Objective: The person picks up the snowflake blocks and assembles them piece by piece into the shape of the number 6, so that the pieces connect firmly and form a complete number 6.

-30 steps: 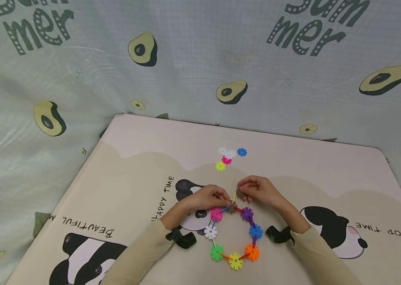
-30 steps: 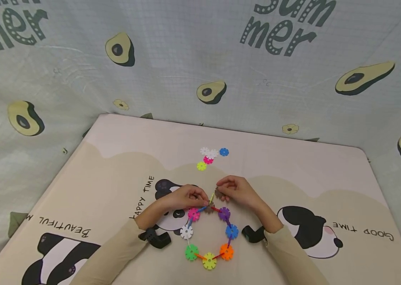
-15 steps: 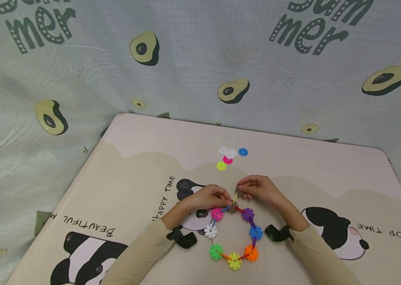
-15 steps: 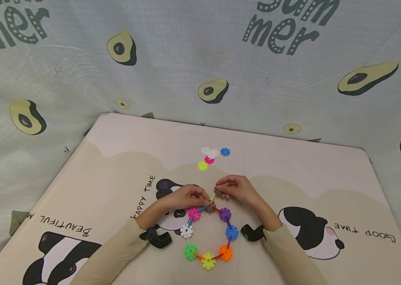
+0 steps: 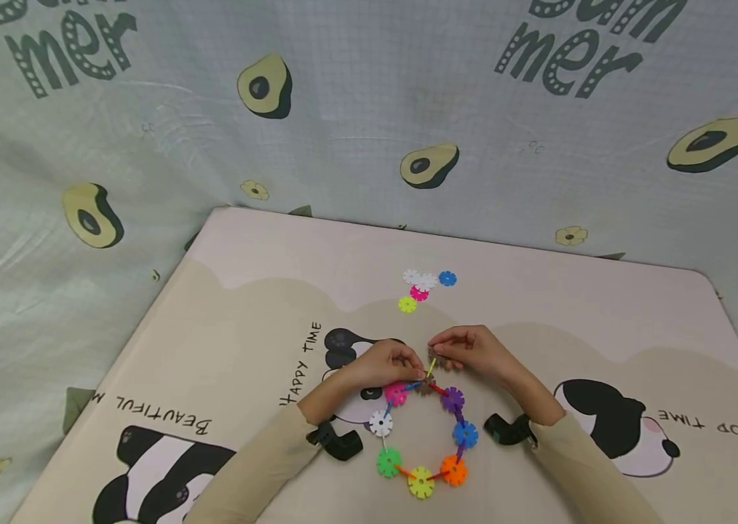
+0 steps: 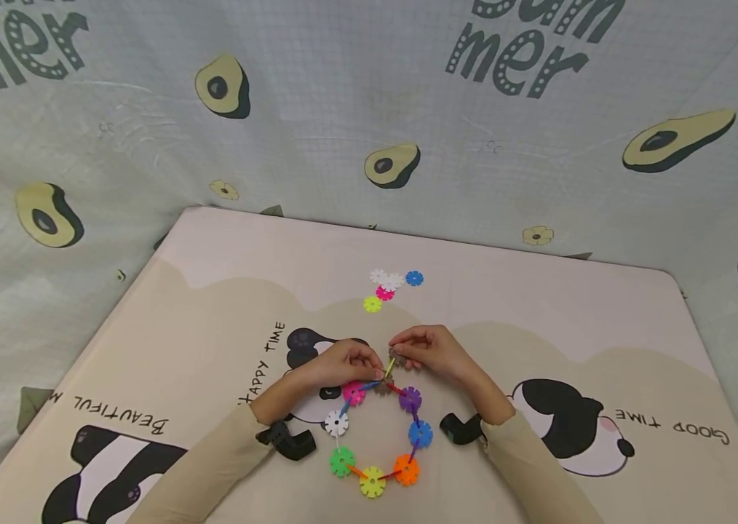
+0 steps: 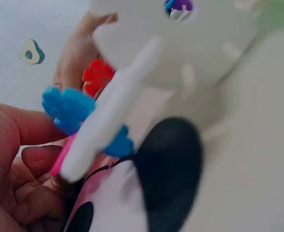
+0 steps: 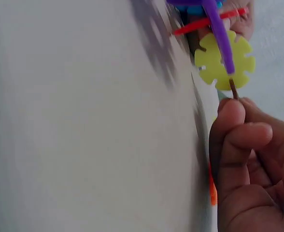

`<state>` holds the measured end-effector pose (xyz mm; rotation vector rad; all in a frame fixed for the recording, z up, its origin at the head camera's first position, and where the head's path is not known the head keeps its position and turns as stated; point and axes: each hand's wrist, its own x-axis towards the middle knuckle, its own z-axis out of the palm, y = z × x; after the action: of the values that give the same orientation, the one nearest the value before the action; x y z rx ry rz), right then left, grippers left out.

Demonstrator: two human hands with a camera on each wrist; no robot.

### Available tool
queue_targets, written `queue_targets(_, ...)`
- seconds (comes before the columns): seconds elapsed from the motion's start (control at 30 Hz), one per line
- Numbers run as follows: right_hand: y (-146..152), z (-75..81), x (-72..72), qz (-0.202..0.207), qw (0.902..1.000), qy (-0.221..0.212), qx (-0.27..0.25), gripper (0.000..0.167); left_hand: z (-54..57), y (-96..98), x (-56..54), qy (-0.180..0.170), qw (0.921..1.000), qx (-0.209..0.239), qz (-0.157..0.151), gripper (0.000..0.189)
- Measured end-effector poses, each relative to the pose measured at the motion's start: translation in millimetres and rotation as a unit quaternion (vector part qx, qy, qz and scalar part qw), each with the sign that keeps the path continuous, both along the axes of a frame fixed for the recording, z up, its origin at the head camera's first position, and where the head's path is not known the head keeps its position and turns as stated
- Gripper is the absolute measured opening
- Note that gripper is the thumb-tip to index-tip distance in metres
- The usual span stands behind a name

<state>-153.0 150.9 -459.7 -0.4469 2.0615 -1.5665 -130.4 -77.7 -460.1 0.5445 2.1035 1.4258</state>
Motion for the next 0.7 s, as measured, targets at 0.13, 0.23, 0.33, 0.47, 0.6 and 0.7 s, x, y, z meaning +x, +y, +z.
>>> queue_targets(0.13,-2,0.5,0.0,0.017,0.9995,0.027,-0.003,0.022,2.0,1.0,2.7,0.023,0.9997,-0.009,0.008,0.015)
queue_targets(0.23,-3,1.0,0.1,0.027,0.9990,0.033,-0.012,0.022,2.9,1.5,3.8,0.027,0.9995,-0.008,0.012,0.014)
queue_targets(0.33,-4,2.2,0.4,0.031,0.9989,0.031,-0.014,0.021,3.4,2.0,3.5,0.025,0.9995,-0.011,0.014,0.014)
queue_targets(0.47,-2,4.4,-0.7,0.026,0.9987,0.042,0.009,0.020,5.6,2.1,0.2,0.005,0.9999,-0.010,0.001,0.016)
queue_targets(0.6,2,6.9,-2.8,0.003,0.9982,0.045,0.038,0.024,7.6,1.9,-4.9,-0.027,0.9995,-0.007,-0.014,0.018)
queue_targets(0.7,7,7.3,-3.5,-0.021,0.9959,0.067,0.056,0.024,6.5,1.7,-7.0,-0.050,0.9987,-0.009,-0.002,0.020)
